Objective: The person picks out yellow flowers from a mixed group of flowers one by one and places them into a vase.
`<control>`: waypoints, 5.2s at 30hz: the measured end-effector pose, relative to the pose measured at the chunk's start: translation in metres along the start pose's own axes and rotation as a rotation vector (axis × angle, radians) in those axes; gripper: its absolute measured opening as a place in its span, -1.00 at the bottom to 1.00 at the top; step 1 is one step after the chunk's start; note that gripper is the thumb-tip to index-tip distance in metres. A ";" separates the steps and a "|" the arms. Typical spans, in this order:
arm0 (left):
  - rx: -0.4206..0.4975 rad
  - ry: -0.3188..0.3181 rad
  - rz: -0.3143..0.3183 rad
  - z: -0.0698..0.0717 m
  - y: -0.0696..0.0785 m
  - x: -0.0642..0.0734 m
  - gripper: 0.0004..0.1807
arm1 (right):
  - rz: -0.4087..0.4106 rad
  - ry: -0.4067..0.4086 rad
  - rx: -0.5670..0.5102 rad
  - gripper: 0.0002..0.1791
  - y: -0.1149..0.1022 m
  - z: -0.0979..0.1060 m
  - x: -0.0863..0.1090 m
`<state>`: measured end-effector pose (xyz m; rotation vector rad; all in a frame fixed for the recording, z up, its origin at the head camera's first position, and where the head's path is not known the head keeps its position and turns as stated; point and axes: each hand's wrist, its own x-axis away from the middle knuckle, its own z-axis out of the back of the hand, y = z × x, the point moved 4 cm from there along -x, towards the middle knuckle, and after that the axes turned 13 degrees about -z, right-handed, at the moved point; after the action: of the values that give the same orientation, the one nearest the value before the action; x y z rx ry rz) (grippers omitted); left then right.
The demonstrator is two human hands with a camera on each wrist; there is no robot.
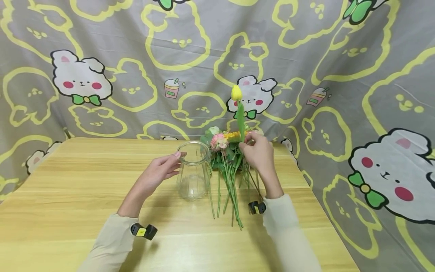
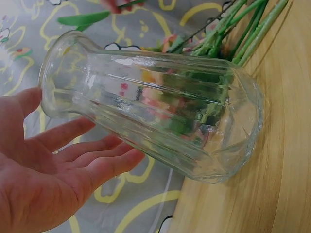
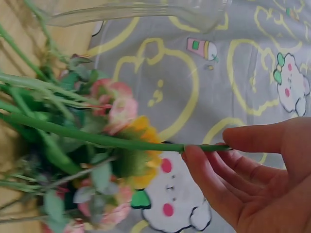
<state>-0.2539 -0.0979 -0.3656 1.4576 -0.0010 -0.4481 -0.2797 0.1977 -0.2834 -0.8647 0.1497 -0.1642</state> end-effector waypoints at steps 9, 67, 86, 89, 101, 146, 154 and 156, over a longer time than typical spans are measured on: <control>0.001 -0.002 -0.009 0.002 -0.001 -0.001 -0.30 | 0.047 -0.043 0.015 -0.80 -0.057 0.018 -0.010; 0.038 0.010 -0.022 0.001 0.000 -0.002 -0.33 | 0.270 -0.194 0.182 -0.86 -0.111 -0.087 0.021; 0.021 0.031 -0.001 0.001 0.002 -0.003 -0.25 | 0.300 -0.262 0.389 -0.87 -0.107 -0.105 0.025; 0.022 0.028 -0.003 0.001 0.001 -0.003 -0.24 | 0.302 -0.269 0.385 -0.85 -0.106 -0.105 0.025; 0.024 0.024 0.006 0.004 -0.002 -0.001 -0.22 | 0.326 -0.282 0.401 -0.84 -0.105 -0.108 0.026; 0.049 0.022 0.002 0.000 -0.001 -0.003 -0.31 | 0.284 -0.126 0.310 -0.92 -0.107 -0.055 0.002; 0.040 0.020 0.001 -0.001 0.000 -0.003 -0.30 | 0.230 -0.058 0.316 -0.90 -0.091 -0.030 -0.013; 0.037 0.022 0.000 0.000 0.000 -0.003 -0.29 | 0.221 -0.047 0.323 -0.89 -0.085 -0.026 -0.017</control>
<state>-0.2568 -0.0969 -0.3650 1.4990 0.0080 -0.4335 -0.3089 0.1276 -0.2343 -0.5254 0.1688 0.0389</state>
